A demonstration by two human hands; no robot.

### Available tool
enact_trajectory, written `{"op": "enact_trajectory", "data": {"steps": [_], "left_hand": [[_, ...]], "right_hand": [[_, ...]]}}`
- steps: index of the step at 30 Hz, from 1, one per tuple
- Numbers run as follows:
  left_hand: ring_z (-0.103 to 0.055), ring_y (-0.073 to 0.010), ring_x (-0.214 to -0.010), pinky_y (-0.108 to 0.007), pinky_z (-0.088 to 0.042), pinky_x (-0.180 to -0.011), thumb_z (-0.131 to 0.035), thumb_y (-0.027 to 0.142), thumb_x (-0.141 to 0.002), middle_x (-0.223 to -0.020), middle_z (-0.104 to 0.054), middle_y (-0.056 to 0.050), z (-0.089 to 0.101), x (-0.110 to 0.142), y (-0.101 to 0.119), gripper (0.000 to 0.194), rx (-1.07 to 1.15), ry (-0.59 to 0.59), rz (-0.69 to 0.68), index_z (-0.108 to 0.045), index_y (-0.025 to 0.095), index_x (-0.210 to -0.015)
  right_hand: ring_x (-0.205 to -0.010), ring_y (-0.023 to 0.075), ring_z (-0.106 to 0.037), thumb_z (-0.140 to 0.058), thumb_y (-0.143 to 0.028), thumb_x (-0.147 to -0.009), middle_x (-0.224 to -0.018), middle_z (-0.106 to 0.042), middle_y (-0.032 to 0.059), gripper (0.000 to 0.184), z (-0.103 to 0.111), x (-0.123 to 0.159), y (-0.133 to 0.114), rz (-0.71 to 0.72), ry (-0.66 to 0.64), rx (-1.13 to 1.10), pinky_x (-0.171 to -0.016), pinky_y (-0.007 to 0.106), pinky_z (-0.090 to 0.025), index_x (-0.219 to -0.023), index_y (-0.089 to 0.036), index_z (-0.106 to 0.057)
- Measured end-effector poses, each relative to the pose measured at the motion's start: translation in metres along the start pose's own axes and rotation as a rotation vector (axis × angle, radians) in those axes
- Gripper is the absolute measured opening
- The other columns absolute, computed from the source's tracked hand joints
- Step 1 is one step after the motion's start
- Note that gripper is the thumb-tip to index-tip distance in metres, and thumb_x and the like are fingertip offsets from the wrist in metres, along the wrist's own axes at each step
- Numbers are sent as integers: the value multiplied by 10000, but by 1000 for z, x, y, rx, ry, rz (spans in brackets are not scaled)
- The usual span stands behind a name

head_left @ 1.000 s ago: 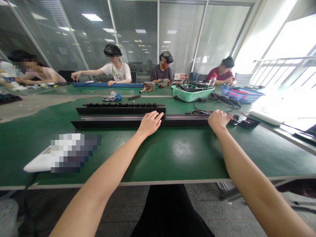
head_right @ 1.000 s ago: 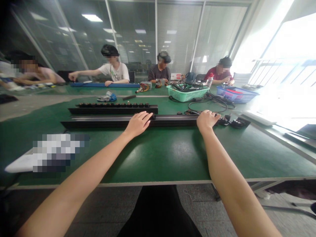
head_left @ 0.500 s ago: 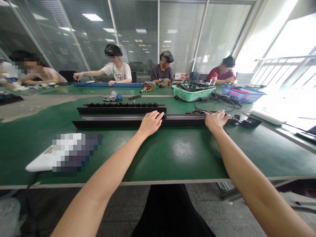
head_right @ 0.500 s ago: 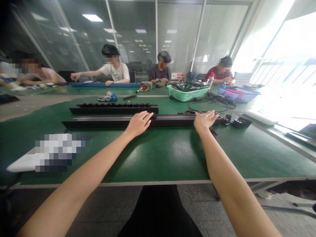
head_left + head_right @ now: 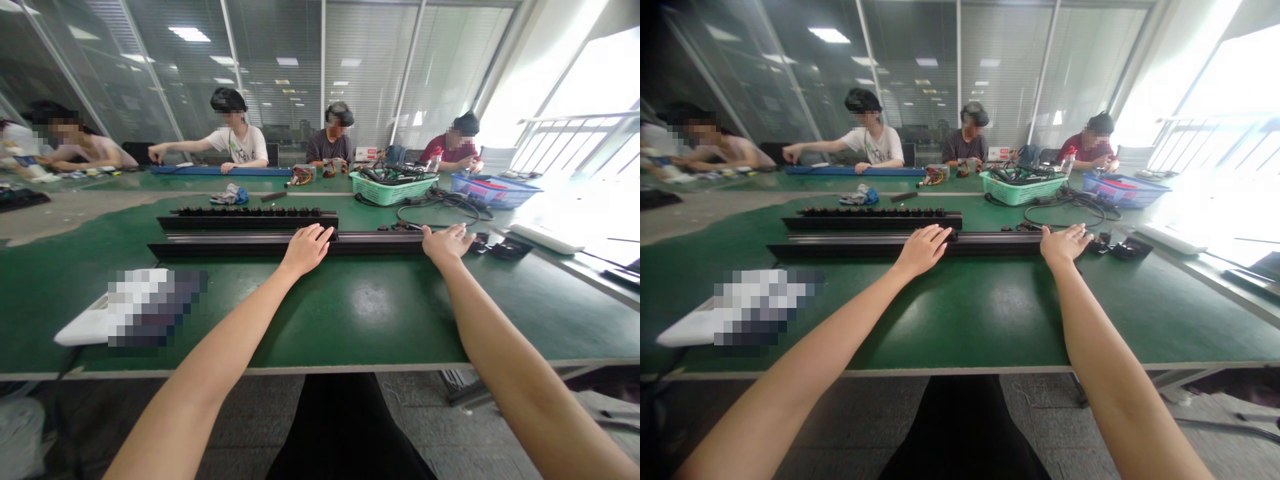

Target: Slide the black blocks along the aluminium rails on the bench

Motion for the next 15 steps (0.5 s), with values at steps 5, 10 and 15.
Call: {"op": "enact_trajectory", "data": {"steps": [5,10,15], "left_hand": [[-534,-282,-1438,-441,-439,-1172,-425,287,-1083,-1461,-649,-135,-1,0,0,471,-14,11,-4,-565,182,-1520],[-536,-287,-1435,-451,-439,-1171,-443,291,-1074,-1462,-647,-140,-1,0,0,472,0,13,1,-564,193,-1520],[-532,-289,-1438,-452,-437,-1173,-445,287,-1073,-1462,-648,-135,-2,0,-1,470,0,12,-3,-568,199,-1517]], "right_hand": [[-1622,369,-151,-249,-503,-1069,-1697,-148,371,873,0,-3,4,-2,6,-11,-1306,557,-67,-1607,182,-174],[-1625,360,-140,-276,-514,-1066,-1704,-134,362,896,-1,-5,5,-11,4,-21,-1317,503,-86,-1597,200,-167],[-1629,347,-127,-272,-526,-1069,-1708,-128,357,908,-1,-7,7,-17,-1,-22,-1321,476,-69,-1596,204,-159]]}}
Point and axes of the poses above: each hand's wrist, its own x-axis away from the middle knuckle, its own z-axis out of the back of the hand, y = z × x, the point moved 2 cm from there along -x, towards the middle knuckle
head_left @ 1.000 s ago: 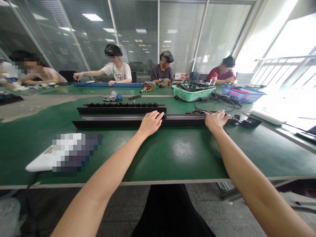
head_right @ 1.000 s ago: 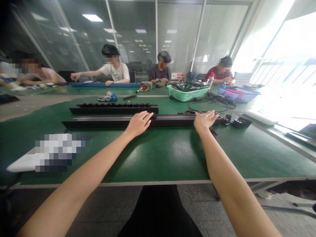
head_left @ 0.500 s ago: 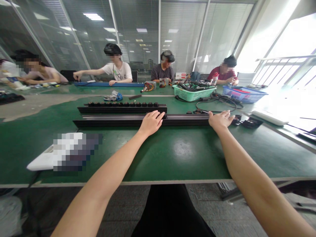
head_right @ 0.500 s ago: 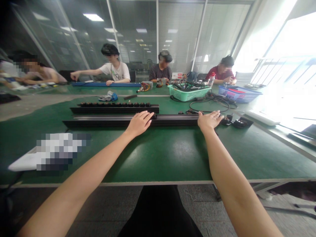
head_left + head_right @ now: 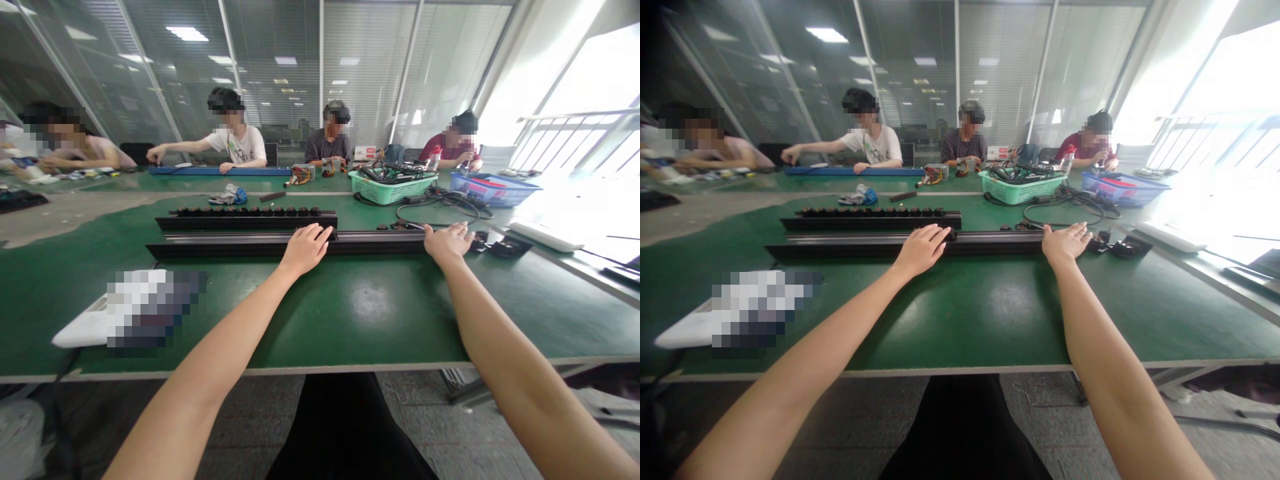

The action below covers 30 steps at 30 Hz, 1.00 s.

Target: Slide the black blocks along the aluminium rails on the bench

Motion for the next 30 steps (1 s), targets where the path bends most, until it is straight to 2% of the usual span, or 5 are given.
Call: {"op": "enact_trajectory", "data": {"steps": [13,19,25,30], "left_hand": [[-528,-286,-1443,-448,-446,-1163,-444,293,-1078,-1458,-650,-129,-3,0,-2,469,-2,12,-10,-563,199,-1522],[-526,-288,-1442,-458,-442,-1168,-435,290,-1078,-1463,-646,-134,-2,0,-1,473,6,4,-9,-561,197,-1524],[-522,-290,-1446,-463,-443,-1166,-429,292,-1079,-1458,-650,-130,-2,0,-1,474,8,-4,-8,-558,208,-1527],[-521,-292,-1446,-463,-437,-1174,-420,291,-1082,-1462,-647,-133,-2,0,-1,478,5,-3,-12,-553,193,-1531]], "right_hand": [[-1633,338,-113,-259,-519,-1065,-1700,-137,366,910,1,-2,3,11,6,21,-1320,469,-31,-1582,224,-163],[-1630,366,-108,-276,-515,-1056,-1701,-121,371,911,1,1,2,9,13,4,-1315,514,-86,-1594,209,-154],[-1601,398,-208,-287,-491,-1067,-1653,-256,397,856,3,1,-3,19,18,71,-1302,575,-95,-1582,192,-256],[-1608,401,-181,-264,-520,-1078,-1670,-220,388,872,5,0,-8,-17,-15,109,-1308,547,-63,-1568,202,-284]]}}
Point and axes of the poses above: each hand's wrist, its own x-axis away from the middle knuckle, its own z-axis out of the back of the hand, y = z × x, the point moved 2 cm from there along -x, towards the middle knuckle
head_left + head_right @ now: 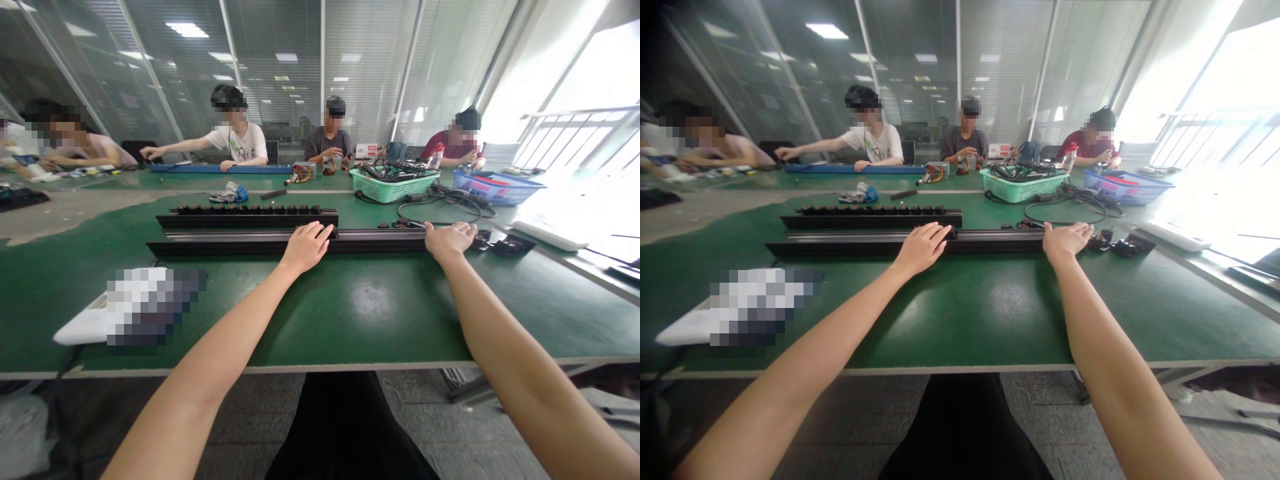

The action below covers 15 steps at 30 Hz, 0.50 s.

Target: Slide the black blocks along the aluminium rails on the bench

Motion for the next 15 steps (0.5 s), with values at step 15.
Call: {"op": "enact_trajectory", "data": {"steps": [15], "left_hand": [[-526,-292,-1432,-459,-434,-1168,-435,288,-1075,-1453,-648,-140,1,0,1,476,10,-7,-1,-555,197,-1527]], "right_hand": [[-1619,428,-98,-199,-599,-1063,-1677,-129,415,943,-3,-7,6,-48,44,-181,-1285,633,-82,-1605,172,-216]]}}
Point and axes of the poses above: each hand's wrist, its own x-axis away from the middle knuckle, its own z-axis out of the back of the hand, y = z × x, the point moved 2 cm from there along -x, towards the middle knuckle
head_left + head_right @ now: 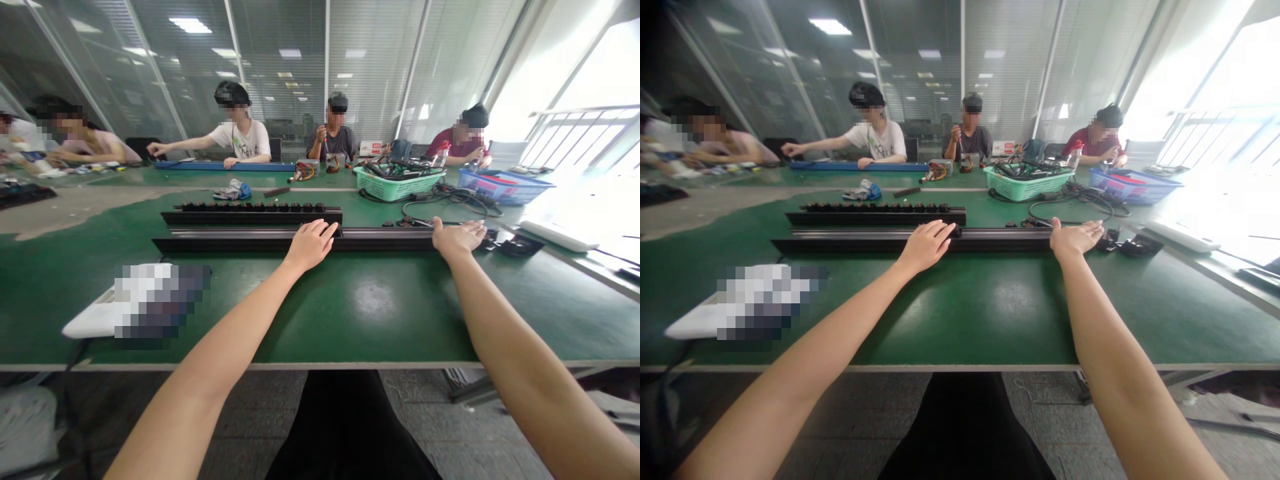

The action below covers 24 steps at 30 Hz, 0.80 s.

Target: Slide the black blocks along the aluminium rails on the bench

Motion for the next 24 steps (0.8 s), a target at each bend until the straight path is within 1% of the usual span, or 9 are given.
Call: {"op": "enact_trajectory", "data": {"steps": [3,6,9,14,20,24], "left_hand": [[-530,-292,-1429,-458,-441,-1162,-436,290,-1077,-1447,-654,-138,0,0,0,474,-6,1,0,-559,196,-1525],[-532,-294,-1428,-460,-439,-1165,-432,289,-1080,-1448,-654,-142,0,0,0,477,-11,1,-2,-556,181,-1527],[-529,-296,-1432,-464,-436,-1169,-422,290,-1083,-1452,-652,-145,0,0,0,479,-11,0,-4,-552,175,-1530],[-527,-291,-1437,-459,-438,-1166,-424,286,-1079,-1456,-649,-141,0,0,0,480,-8,-1,0,-549,193,-1533],[-527,-293,-1436,-462,-438,-1167,-429,294,-1076,-1458,-646,-139,-1,0,0,477,-2,3,2,-558,200,-1526],[-524,-297,-1438,-462,-434,-1167,-419,298,-1080,-1456,-648,-140,0,0,0,480,-5,2,2,-556,191,-1527]], "right_hand": [[-1623,416,-88,-236,-576,-1062,-1683,-107,412,941,0,-4,7,-11,-6,-4,-1295,608,-73,-1602,191,-166],[-1626,389,-105,-228,-552,-1070,-1681,-144,404,918,1,-8,12,7,-11,-2,-1305,572,-73,-1590,203,-182],[-1628,377,-110,-203,-547,-1073,-1681,-165,396,905,2,-9,15,25,-5,-8,-1306,563,-80,-1590,197,-201],[-1633,359,-88,-186,-565,-1075,-1694,-125,386,927,1,-10,17,14,-20,-4,-1314,518,-46,-1590,206,-181],[-1622,395,-131,-141,-574,-1076,-1704,-125,368,883,2,-9,18,9,-6,-42,-1276,661,-46,-1644,100,-193],[-1629,377,-102,-156,-544,-1082,-1718,-77,349,863,4,-6,16,-14,-34,-19,-1276,657,7,-1644,111,-163]]}}
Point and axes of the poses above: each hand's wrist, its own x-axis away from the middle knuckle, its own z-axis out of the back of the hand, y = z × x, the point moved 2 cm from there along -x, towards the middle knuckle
